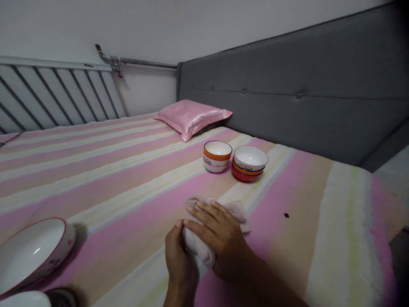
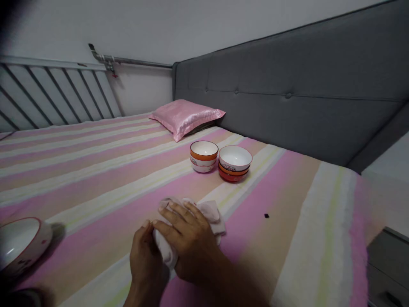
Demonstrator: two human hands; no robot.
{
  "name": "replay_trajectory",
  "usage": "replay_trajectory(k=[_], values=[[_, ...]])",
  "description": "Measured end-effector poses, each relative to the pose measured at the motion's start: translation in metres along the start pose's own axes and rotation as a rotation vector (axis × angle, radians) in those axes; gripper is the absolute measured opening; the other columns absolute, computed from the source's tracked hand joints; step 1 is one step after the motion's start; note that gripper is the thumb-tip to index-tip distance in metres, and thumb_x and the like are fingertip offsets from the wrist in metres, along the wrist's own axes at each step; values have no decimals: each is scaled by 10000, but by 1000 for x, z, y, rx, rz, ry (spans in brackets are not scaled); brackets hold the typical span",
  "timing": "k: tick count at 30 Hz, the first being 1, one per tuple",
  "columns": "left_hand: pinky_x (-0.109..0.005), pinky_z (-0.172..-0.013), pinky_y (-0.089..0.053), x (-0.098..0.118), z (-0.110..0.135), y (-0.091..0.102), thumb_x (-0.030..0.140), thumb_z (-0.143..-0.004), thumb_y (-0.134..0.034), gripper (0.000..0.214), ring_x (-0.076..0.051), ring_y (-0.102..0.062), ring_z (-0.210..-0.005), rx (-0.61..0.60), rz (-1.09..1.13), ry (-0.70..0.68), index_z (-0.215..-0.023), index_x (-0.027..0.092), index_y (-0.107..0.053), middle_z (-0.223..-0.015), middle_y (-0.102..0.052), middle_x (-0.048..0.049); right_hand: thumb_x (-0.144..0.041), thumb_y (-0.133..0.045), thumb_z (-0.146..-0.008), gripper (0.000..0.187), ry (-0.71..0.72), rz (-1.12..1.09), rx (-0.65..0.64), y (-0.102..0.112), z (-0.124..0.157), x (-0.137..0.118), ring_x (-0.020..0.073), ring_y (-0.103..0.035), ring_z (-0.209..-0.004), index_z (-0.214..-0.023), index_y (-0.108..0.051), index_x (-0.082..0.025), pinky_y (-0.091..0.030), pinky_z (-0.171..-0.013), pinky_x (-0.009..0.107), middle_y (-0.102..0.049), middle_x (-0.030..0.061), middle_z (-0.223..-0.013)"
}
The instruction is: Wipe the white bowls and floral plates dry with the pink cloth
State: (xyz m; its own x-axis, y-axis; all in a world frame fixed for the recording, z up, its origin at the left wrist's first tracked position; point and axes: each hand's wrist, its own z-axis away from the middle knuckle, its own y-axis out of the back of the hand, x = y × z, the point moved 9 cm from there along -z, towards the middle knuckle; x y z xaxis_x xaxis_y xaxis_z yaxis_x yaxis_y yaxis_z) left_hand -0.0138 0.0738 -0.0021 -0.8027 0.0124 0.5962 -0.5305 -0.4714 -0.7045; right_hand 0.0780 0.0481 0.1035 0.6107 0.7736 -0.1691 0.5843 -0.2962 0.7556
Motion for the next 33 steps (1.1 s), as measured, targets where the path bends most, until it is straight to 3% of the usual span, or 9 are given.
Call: replay_trajectory(k=[6,12,17,21,25,33], values=[[-189,-692,-489,-4,2,-1,295,-605,-672,206,-130,-634,-711,-7,84,83,-720,124,-685,-727,-692,-51,-183,-446,-747,526,64,7,-111,-11,0,-16,180,-315,-1322,-1272,-483,-196,-76,-1129,377,-477,-9,-1365],[-265,-639,-495,-6,4,-15,360,-611,-648,228,-108,-531,-478,-111,47,104,-632,134,-673,-550,-612,-6,-228,-490,-722,501,-106,-125,3,-4,1,12,227,-377,-1280,-1218,-542,-280,-162,-1096,424,-496,-21,-1346],[-280,-578,-478,4,2,-11,387,-576,-628,266,-107,-464,-424,-39,-16,52,-495,135,-608,-440,-544,0,-269,-486,-783,459,-284,-488,124,-7,9,49,245,-356,-1294,-1239,-539,-279,-270,-1065,425,-446,13,-1386],[-296,-561,-474,13,-1,-2,384,-601,-580,278,-120,-464,-405,40,-16,21,-482,134,-597,-431,-554,-14,-263,-439,-868,391,-473,-845,214,-22,19,73,209,-360,-1298,-1248,-531,-280,-267,-1085,402,-448,24,-1382],[-321,-593,-490,15,-3,4,392,-644,-544,303,-174,-564,-498,78,19,34,-566,115,-639,-538,-638,-68,-281,-445,-892,360,-564,-1082,269,-35,25,82,201,-338,-1314,-1240,-535,-277,-205,-1115,406,-445,22,-1387],[-405,-693,-513,-1,0,-2,388,-727,-476,339,-248,-658,-659,-22,220,186,-812,127,-674,-709,-694,-112,-368,-457,-902,376,-675,-1445,362,-43,28,83,196,-301,-1337,-1262,-515,-278,-170,-1125,398,-422,3,-1407]])
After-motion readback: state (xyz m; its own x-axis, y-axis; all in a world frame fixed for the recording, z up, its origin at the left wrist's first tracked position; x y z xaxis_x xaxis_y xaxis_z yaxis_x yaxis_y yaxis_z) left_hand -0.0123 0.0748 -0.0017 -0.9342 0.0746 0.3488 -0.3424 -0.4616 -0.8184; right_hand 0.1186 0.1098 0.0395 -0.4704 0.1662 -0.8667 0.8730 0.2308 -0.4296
